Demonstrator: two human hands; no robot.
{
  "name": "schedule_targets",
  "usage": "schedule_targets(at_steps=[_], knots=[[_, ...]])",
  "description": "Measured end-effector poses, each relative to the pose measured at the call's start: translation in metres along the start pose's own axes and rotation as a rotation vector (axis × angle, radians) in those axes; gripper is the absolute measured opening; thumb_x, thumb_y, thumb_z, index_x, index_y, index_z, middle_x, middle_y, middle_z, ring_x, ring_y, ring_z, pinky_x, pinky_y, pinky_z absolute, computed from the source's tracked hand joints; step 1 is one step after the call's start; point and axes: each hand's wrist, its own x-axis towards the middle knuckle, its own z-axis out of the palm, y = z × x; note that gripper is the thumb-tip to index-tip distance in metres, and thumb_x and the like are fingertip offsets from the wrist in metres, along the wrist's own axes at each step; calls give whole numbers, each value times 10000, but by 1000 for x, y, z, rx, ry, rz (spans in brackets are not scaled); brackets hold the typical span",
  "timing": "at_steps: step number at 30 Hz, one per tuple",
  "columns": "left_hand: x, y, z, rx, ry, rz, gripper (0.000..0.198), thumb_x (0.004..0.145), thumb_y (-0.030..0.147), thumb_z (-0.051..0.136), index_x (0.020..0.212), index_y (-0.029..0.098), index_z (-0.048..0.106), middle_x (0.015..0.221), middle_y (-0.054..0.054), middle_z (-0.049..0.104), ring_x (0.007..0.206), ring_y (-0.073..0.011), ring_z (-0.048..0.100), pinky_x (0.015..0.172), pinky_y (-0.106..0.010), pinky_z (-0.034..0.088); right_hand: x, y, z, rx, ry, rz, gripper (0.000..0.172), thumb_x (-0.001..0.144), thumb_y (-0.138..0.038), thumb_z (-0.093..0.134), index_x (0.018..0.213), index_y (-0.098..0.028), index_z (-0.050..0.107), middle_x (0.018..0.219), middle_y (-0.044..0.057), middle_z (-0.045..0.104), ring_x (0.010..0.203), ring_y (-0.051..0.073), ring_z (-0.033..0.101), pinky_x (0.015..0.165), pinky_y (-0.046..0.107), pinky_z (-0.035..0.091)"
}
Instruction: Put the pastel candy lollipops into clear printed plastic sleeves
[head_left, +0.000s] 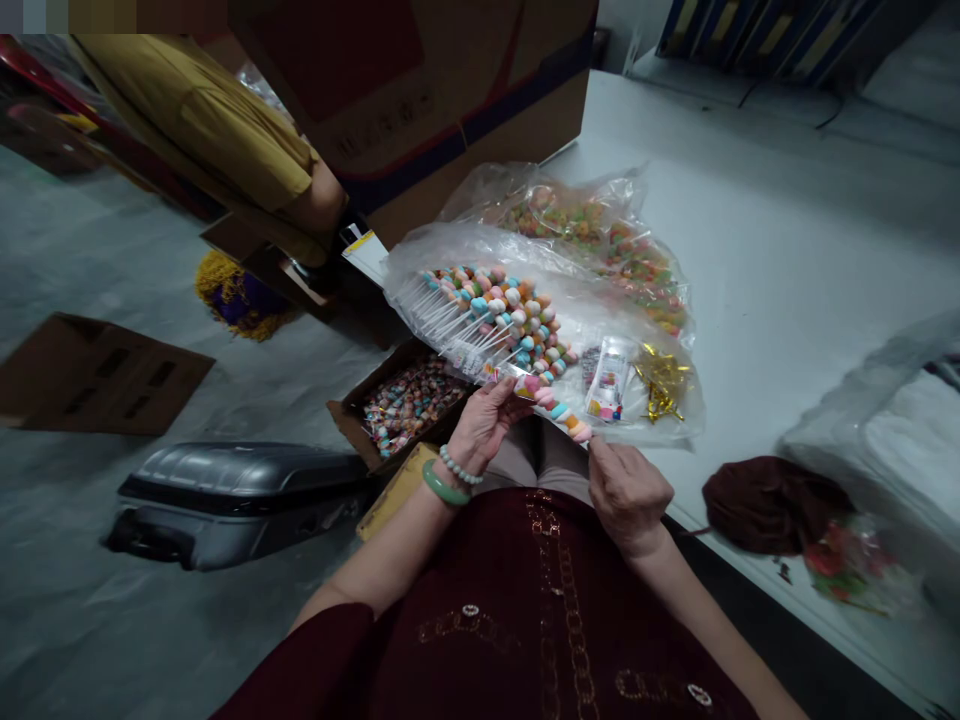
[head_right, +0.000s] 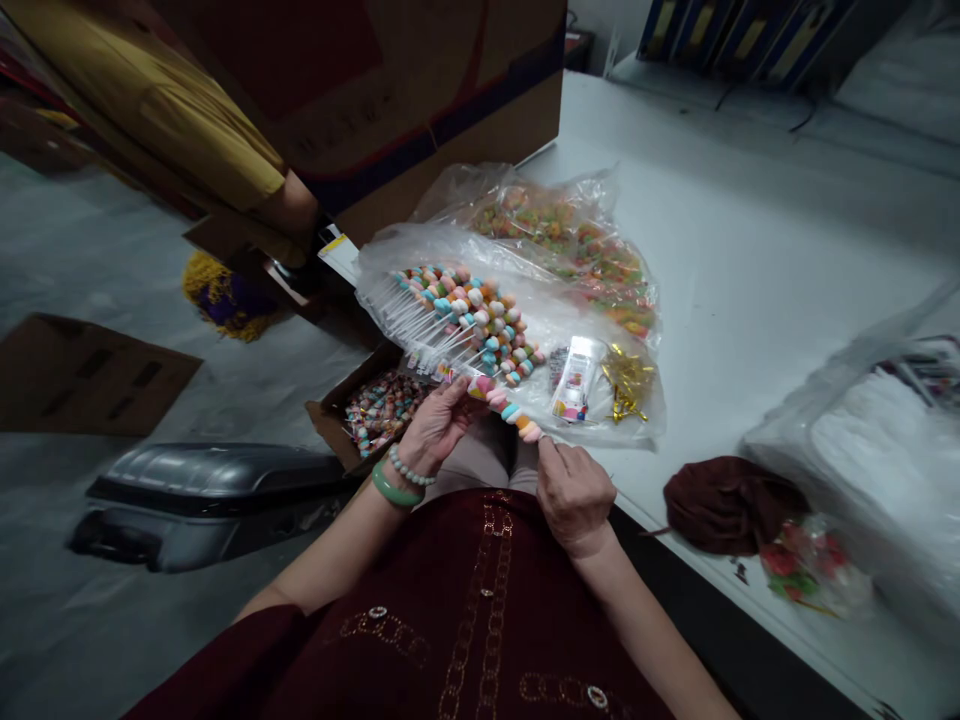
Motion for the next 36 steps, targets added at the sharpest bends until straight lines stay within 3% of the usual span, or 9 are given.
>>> schedule_targets(at_steps=[3, 7, 11, 15, 19, 25, 27, 32, 36], knots=[[-1, 2, 0, 48, 1, 55, 348, 630, 367, 847, 830, 129, 690, 794, -50, 729, 694, -164, 679, 681, -310, 560, 1, -2, 0, 144, -43, 63, 256, 898, -201, 525, 1009, -214, 755, 776, 81, 734, 694, 180, 637, 657, 279, 429], [-2, 10, -5, 198, -65, 6, 361, 629, 383, 843, 812, 102, 709, 773, -77, 728, 645, -161, 664, 645, -295, 546, 9, 2, -2, 665, -207, 347, 191, 859, -286, 606, 964, -252, 762, 917, 55, 752, 804, 201, 669, 745, 307, 495], [0, 15, -12, 276, -117, -53, 373, 616, 389, 848, 808, 99, 713, 744, -76, 719, 593, -148, 644, 600, -278, 534, 16, 5, -4, 1021, -390, 732, 173, 746, -347, 710, 842, -216, 769, 639, 8, 665, 552, 139, 549, 524, 256, 433], [1, 11, -16, 296, -127, -81, 372, 635, 410, 834, 810, 104, 714, 725, -89, 718, 601, -162, 652, 587, -278, 531, 18, 1, -2, 1062, -497, 892, 229, 667, -356, 732, 817, -186, 763, 508, -23, 568, 412, 75, 375, 389, 204, 242], [1, 5, -18, 276, -83, -53, 350, 629, 394, 841, 807, 119, 717, 777, -84, 730, 621, -159, 654, 603, -286, 541, 17, -4, 2, 1069, -530, 967, 235, 649, -375, 718, 784, -184, 738, 481, -28, 557, 360, 47, 295, 362, 190, 166], [0, -2, -23, 379, -121, -51, 357, 641, 402, 833, 776, 87, 732, 766, -107, 732, 651, -171, 660, 628, -275, 529, 11, -5, 12, 1184, -579, 982, 248, 651, -390, 713, 781, -179, 724, 465, -27, 552, 350, 51, 272, 362, 201, 154], [1, -5, -24, 366, -108, -60, 356, 645, 402, 831, 787, 92, 729, 753, -91, 726, 637, -154, 646, 623, -265, 521, 7, -3, 17, 1086, -560, 906, 212, 688, -375, 687, 775, -187, 733, 492, -21, 565, 385, 73, 341, 385, 210, 227], [5, -17, -20, 163, -154, -134, 361, 635, 369, 848, 850, 112, 715, 746, -41, 693, 666, -120, 627, 705, -282, 540, 2, 0, 24, 795, -340, 650, 121, 746, -290, 651, 775, -240, 757, 630, -8, 642, 618, 143, 557, 603, 254, 431], [4, -28, -13, 108, -144, -115, 367, 589, 374, 873, 775, 109, 701, 733, -20, 668, 682, -103, 608, 724, -262, 520, 5, -7, 30, 1000, -401, 803, 141, 732, -311, 654, 796, -221, 742, 555, -19, 599, 462, 106, 451, 433, 220, 332]])
